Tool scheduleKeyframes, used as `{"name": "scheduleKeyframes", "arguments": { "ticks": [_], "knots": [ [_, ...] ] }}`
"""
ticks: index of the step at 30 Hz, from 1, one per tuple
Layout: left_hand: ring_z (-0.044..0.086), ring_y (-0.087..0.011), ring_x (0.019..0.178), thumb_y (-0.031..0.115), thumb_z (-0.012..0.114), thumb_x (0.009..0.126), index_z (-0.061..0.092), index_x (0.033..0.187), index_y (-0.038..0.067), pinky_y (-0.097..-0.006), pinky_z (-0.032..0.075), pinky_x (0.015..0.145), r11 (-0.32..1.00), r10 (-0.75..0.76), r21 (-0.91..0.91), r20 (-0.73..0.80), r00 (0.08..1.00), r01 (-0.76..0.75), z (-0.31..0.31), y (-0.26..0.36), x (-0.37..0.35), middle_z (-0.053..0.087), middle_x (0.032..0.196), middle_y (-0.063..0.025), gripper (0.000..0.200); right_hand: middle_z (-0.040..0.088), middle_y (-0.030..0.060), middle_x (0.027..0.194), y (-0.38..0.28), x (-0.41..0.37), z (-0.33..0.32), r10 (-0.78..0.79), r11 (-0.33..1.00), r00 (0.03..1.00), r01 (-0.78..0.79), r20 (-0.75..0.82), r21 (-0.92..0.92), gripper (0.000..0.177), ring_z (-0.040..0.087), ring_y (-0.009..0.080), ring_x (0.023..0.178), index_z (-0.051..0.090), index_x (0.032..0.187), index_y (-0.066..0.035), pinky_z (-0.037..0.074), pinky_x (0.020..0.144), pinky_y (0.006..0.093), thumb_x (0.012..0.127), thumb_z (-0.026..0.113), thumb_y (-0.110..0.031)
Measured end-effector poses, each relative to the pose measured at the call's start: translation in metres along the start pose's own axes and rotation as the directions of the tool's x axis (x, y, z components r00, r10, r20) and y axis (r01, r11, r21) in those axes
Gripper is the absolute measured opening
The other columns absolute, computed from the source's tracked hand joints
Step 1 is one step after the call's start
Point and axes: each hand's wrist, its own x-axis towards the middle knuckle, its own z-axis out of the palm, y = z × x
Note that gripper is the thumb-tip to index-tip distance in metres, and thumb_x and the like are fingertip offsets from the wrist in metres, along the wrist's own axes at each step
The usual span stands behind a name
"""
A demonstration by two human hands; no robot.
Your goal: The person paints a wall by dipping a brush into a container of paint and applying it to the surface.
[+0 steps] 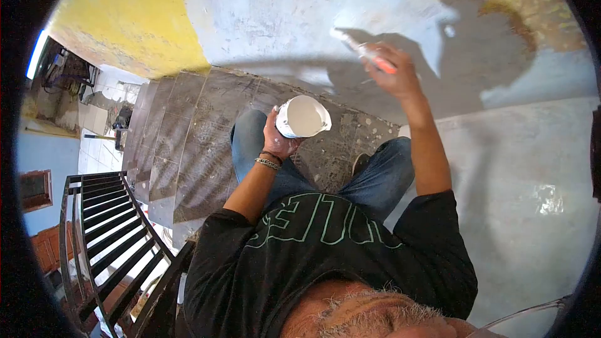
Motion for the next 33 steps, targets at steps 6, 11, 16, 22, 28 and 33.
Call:
{"name": "scheduleKeyframes", "arguments": {
  "ticks": [6,11,16,22,28,33],
  "knots": [
    [0.056,-0.0292,0.103,0.05,0.036,0.087,0.046,0.123,0.009,-0.0436,0.049,0.083,1.0,-0.011,0.012,0.021,1.0,0.011,-0.001,0.003,-0.005,0.053,0.118,-0.0103,0.055,0.064,0.0061,0.087,0.008,0.023,0.002,-0.025,0.967,0.999,0.036,0.047,-0.251,0.024,0.063,0.0217,0.072,0.064,0.096,-0.012,0.051,0.063,0.0327,0.075,0.067,-0.025],
    [0.056,-0.0289,0.103,0.05,0.036,0.087,0.047,0.122,0.009,-0.0419,0.049,0.082,1.0,-0.02,-0.005,-0.004,1.0,0.02,-0.004,0.004,-0.004,0.054,0.117,-0.0105,0.055,0.063,0.0093,0.087,-0.034,0.056,-0.083,-0.268,0.944,0.957,0.237,-0.115,-0.23,0.021,0.063,0.0229,0.076,0.061,0.088,-0.002,0.05,0.063,0.0321,0.07,0.071,-0.004],
    [0.055,-0.0289,0.104,0.05,0.036,0.086,0.047,0.122,0.009,-0.0423,0.048,0.084,1.0,-0.011,0.004,0.016,1.0,0.011,-0.006,0.005,-0.006,0.054,0.117,-0.0108,0.056,0.063,0.0107,0.087,-0.011,0.008,-0.043,-0.072,0.949,0.987,0.112,0.144,-0.294,0.024,0.063,0.0251,0.075,0.063,0.092,-0.006,0.05,0.061,0.0319,0.069,0.071,-0.007],
    [0.055,-0.0293,0.105,0.052,0.037,0.085,0.047,0.122,0.008,-0.0428,0.047,0.085,0.999,-0.034,-0.003,0.043,0.998,0.034,-0.007,0.005,-0.01,0.054,0.117,-0.0109,0.058,0.063,0.0082,0.087,-0.018,0.019,-0.084,-0.1,0.933,0.993,0.07,-0.067,-0.352,0.021,0.063,0.0245,0.073,0.063,0.092,-0.008,0.05,0.061,0.0311,0.072,0.067,-0.015],
    [0.055,-0.0291,0.104,0.052,0.037,0.085,0.048,0.121,0.009,-0.0421,0.047,0.085,1.0,-0.028,-0.009,0.051,0.998,0.029,-0.001,0.007,-0.011,0.055,0.116,-0.0103,0.058,0.063,0.0076,0.085,-0.022,0.001,-0.056,-0.077,0.959,0.985,0.115,0.152,-0.258,0.02,0.062,0.024,0.067,0.063,0.093,-0.011,0.049,0.059,0.0331,0.075,0.066,-0.018],
    [0.056,-0.0286,0.101,0.052,0.037,0.085,0.048,0.121,0.01,-0.0423,0.049,0.082,0.991,-0.104,-0.066,0.186,0.977,0.118,-0.022,0.009,-0.007,0.055,0.115,-0.0096,0.057,0.063,0.0051,0.087,-0.005,-0.005,0.024,-0.006,0.962,0.937,0.101,0.35,-0.252,0.023,0.062,0.0227,0.071,0.064,0.099,-0.014,0.05,0.062,0.0322,0.078,0.062,-0.021]
  ]
}}
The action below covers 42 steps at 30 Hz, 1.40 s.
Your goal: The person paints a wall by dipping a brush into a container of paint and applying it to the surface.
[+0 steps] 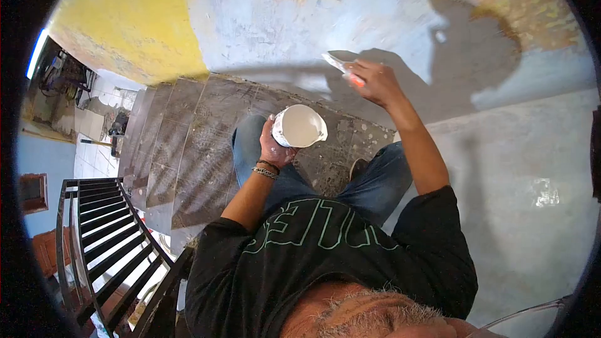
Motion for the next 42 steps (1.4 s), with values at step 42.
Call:
{"name": "scheduleKeyframes", "arguments": {
  "ticks": [42],
  "knots": [
    [0.054,-0.0297,0.103,0.06,0.038,0.081,0.048,0.121,0.01,-0.0427,0.047,0.084,0.996,0.067,0.066,-0.134,0.989,-0.058,0.013,-0.002,-0.003,0.053,0.115,-0.0111,0.064,0.06,0.0088,0.075,-0.01,0.013,-0.198,-0.301,0.952,0.812,0.224,-0.5,-0.21,0.012,0.06,0.0255,0.066,0.062,0.081,-0.007,0.048,0.058,0.0306,0.074,0.068,-0.015]
  ]
}}
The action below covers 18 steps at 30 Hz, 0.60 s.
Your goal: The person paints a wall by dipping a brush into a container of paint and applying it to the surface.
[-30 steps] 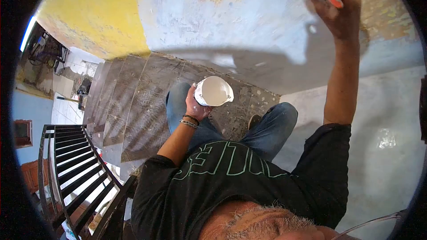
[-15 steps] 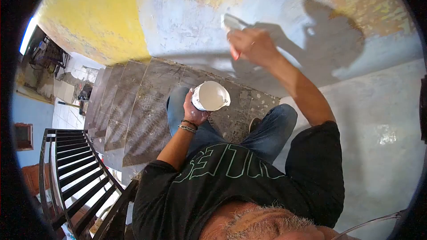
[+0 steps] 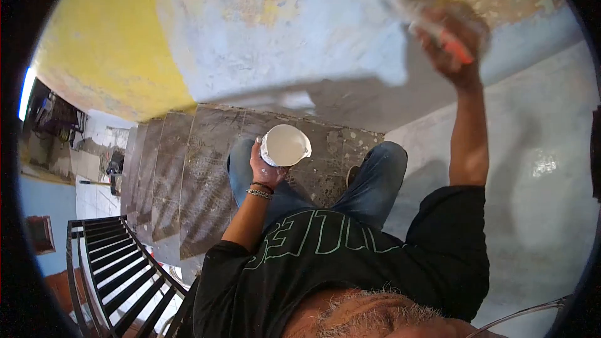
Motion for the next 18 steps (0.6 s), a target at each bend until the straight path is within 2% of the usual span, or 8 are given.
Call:
{"name": "scheduleKeyframes", "arguments": {
  "ticks": [2,5,6,8,10,14,16,18],
  "knots": [
    [0.054,-0.0295,0.103,0.06,0.037,0.081,0.048,0.121,0.01,-0.042,0.047,0.083,0.999,-0.032,0.029,0.013,0.999,0.031,0.002,0.002,-0.002,0.053,0.115,-0.0111,0.064,0.062,0.0107,0.083,0.002,-0.034,0.01,0.113,0.976,0.94,-0.166,0.321,0.144,0.017,0.061,0.0242,0.071,0.061,0.09,-0.002,0.048,0.062,0.032,0.074,0.065,-0.007],
    [0.055,-0.0294,0.103,0.061,0.036,0.081,0.047,0.121,0.011,-0.0419,0.047,0.083,0.998,-0.042,0.052,-0.024,0.999,0.043,0.0,0.002,0.0,0.054,0.114,-0.0109,0.065,0.063,0.0097,0.086,0.002,-0.046,0.016,0.209,0.972,0.833,-0.236,0.513,-0.014,0.017,0.061,0.0241,0.074,0.061,0.09,-0.003,0.049,0.065,0.0314,0.074,0.064,-0.006],
    [0.055,-0.0294,0.102,0.061,0.036,0.081,0.047,0.121,0.011,-0.042,0.047,0.083,0.997,-0.062,0.043,0.01,0.998,0.061,-0.006,0.003,0.003,0.053,0.115,-0.0109,0.065,0.063,0.0097,0.086,0.008,-0.043,0.012,0.217,0.971,0.832,-0.239,0.51,-0.022,0.017,0.061,0.0241,0.074,0.061,0.09,-0.003,0.049,0.065,0.0314,0.074,0.064,-0.006],
    [0.055,-0.0293,0.102,0.061,0.035,0.082,0.046,0.122,0.011,-0.0421,0.047,0.083,0.996,-0.084,0.038,0.049,0.995,0.082,-0.006,0.001,0.007,0.053,0.115,-0.0109,0.065,0.063,0.0097,0.089,0.032,-0.028,-0.005,-0.044,0.982,0.965,0.09,0.259,-0.169,0.018,0.061,0.0256,0.076,0.061,0.09,-0.002,0.049,0.066,0.0313,0.073,0.066,-0.007],
    [0.055,-0.0292,0.101,0.062,0.035,0.082,0.046,0.122,0.01,-0.0427,0.047,0.082,0.997,-0.041,0.057,-0.067,0.997,0.045,0.003,-0.003,0.005,0.052,0.116,-0.0113,0.066,0.063,0.0104,0.092,0.041,0.002,-0.041,-0.005,0.948,0.996,0.033,0.087,-0.316,0.021,0.061,0.027,0.078,0.061,0.09,-0.001,0.05,0.068,0.0322,0.073,0.068,-0.009],
    [0.053,-0.0301,0.103,0.061,0.035,0.082,0.046,0.122,0.011,-0.0443,0.045,0.085,0.998,-0.05,0.044,-0.067,0.996,0.053,0.01,-0.006,0.004,0.051,0.117,-0.0114,0.065,0.058,0.0137,0.075,0.032,0.053,-0.088,-0.399,0.764,0.916,0.311,-0.035,-0.566,0.017,0.056,0.0278,0.062,0.054,0.077,0.0,0.044,0.053,0.0346,0.08,0.059,-0.016],
    [0.051,-0.0305,0.108,0.06,0.035,0.082,0.046,0.122,0.011,-0.0451,0.043,0.089,0.997,-0.057,0.05,-0.03,0.998,0.059,0.014,-0.007,0.003,0.051,0.118,-0.011,0.064,0.059,0.0124,0.077,0.035,0.035,-0.083,-0.351,0.785,0.936,0.29,-0.007,-0.547,0.018,0.058,0.0253,0.066,0.056,0.079,0.001,0.046,0.058,0.0335,0.081,0.06,-0.017],
    [0.051,-0.0304,0.107,0.059,0.034,0.083,0.047,0.122,0.011,-0.045,0.043,0.088,0.996,-0.07,0.053,-0.025,0.997,0.072,0.011,-0.006,0.003,0.052,0.118,-0.0106,0.063,0.064,0.0096,0.087,0.046,-0.014,-0.055,0.013,0.798,0.982,0.103,0.188,-0.594,0.019,0.062,0.0266,0.076,0.062,0.09,-0.005,0.05,0.066,0.0321,0.073,0.068,-0.011]
  ]
}}
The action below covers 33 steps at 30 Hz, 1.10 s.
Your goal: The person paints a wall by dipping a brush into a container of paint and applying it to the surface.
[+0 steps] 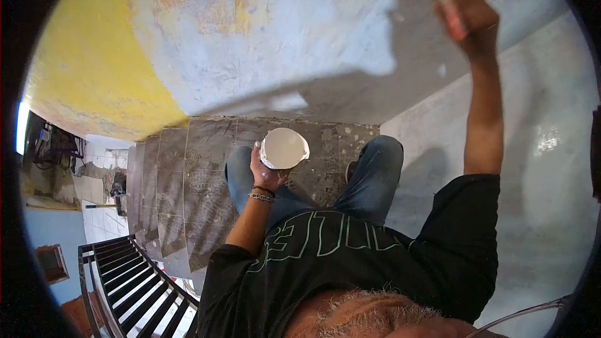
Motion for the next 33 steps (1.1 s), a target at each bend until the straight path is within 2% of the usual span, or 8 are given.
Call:
{"name": "scheduleKeyframes", "arguments": {
  "ticks": [4,6,10,14,22,26,29,33],
  "knots": [
    [0.054,-0.0294,0.103,0.058,0.034,0.083,0.047,0.121,0.01,-0.0431,0.047,0.083,1.0,0.005,-0.012,-0.026,1.0,-0.006,0.003,0.002,-0.005,0.053,0.116,-0.0104,0.063,0.062,0.0075,0.081,-0.095,-0.056,0.051,-0.033,0.852,0.999,0.038,-0.019,0.522,0.018,0.061,0.0234,0.068,0.06,0.088,-0.009,0.05,0.057,0.0334,0.071,0.064,-0.011],
    [0.055,-0.0289,0.101,0.059,0.034,0.083,0.047,0.121,0.009,-0.0423,0.048,0.08,1.0,0.023,0.007,-0.02,1.0,-0.023,-0.003,0.003,-0.005,0.054,0.115,-0.0104,0.064,0.059,0.0043,0.074,-0.143,-0.078,0.07,-0.107,0.638,0.982,-0.05,0.152,0.769,0.026,0.058,0.0218,0.06,0.06,0.095,-0.009,0.048,0.049,0.0313,0.07,0.065,-0.015],
    [0.057,-0.0273,0.1,0.06,0.033,0.083,0.048,0.12,0.009,-0.0398,0.051,0.075,0.998,0.047,0.034,-0.067,0.997,-0.045,-0.006,0.003,-0.008,0.054,0.113,-0.0103,0.065,0.06,0.0029,0.077,-0.199,-0.132,0.12,-0.278,0.716,0.875,-0.087,0.396,0.693,0.026,0.06,0.0211,0.061,0.062,0.098,-0.015,0.048,0.049,0.0313,0.072,0.061,-0.015],
    [0.057,-0.0268,0.098,0.061,0.032,0.083,0.048,0.119,0.009,-0.0383,0.051,0.073,0.999,0.039,0.027,-0.099,0.994,-0.036,-0.01,0.003,-0.007,0.055,0.112,-0.0099,0.065,0.061,0.0031,0.08,-0.164,-0.129,0.131,-0.143,0.831,0.913,-0.099,0.383,0.548,0.021,0.061,0.0221,0.065,0.063,0.091,-0.012,0.048,0.052,0.0321,0.071,0.064,-0.015],
    [0.058,-0.0275,0.095,0.059,0.031,0.084,0.048,0.119,0.008,-0.0396,0.05,0.075,0.999,-0.006,-0.035,-0.078,0.997,0.003,-0.008,-0.003,0.0,0.056,0.111,-0.0095,0.063,0.064,0.0121,0.087,-0.01,-0.039,0.002,0.093,0.941,0.995,-0.1,0.037,0.324,0.017,0.063,0.026,0.076,0.062,0.09,-0.002,0.051,0.067,0.0326,0.075,0.067,-0.004],
    [0.057,-0.0281,0.098,0.057,0.032,0.085,0.048,0.119,0.009,-0.0411,0.05,0.078,1.0,-0.013,-0.012,-0.035,0.999,0.013,0.003,-0.006,0.003,0.056,0.112,-0.0093,0.062,0.064,0.0108,0.087,0.007,-0.018,-0.029,0.117,0.99,0.963,-0.095,-0.243,0.101,0.019,0.063,0.0239,0.075,0.061,0.093,-0.001,0.05,0.065,0.0297,0.076,0.067,-0.006],
    [0.056,-0.0285,0.101,0.057,0.032,0.085,0.048,0.12,0.01,-0.0429,0.049,0.081,0.997,-0.058,-0.045,0.002,0.998,0.058,-0.002,-0.004,0.004,0.055,0.114,-0.0088,0.061,0.064,0.0107,0.087,-0.013,-0.042,0.001,0.091,0.995,0.979,-0.096,-0.183,-0.016,0.02,0.061,0.0248,0.071,0.06,0.089,-0.004,0.05,0.06,0.03,0.072,0.07,-0.009],
    [0.057,-0.0287,0.099,0.057,0.033,0.084,0.048,0.12,0.011,-0.0435,0.051,0.076,0.997,-0.056,-0.049,-0.028,0.998,0.055,0.003,-0.005,0.004,0.055,0.113,-0.0088,0.059,0.063,0.0052,0.081,-0.075,-0.099,0.036,0.306,0.834,0.952,-0.278,0.02,0.477,0.023,0.061,0.0232,0.065,0.06,0.091,-0.012,0.05,0.054,0.0309,0.069,0.068,-0.01]
  ]
}}
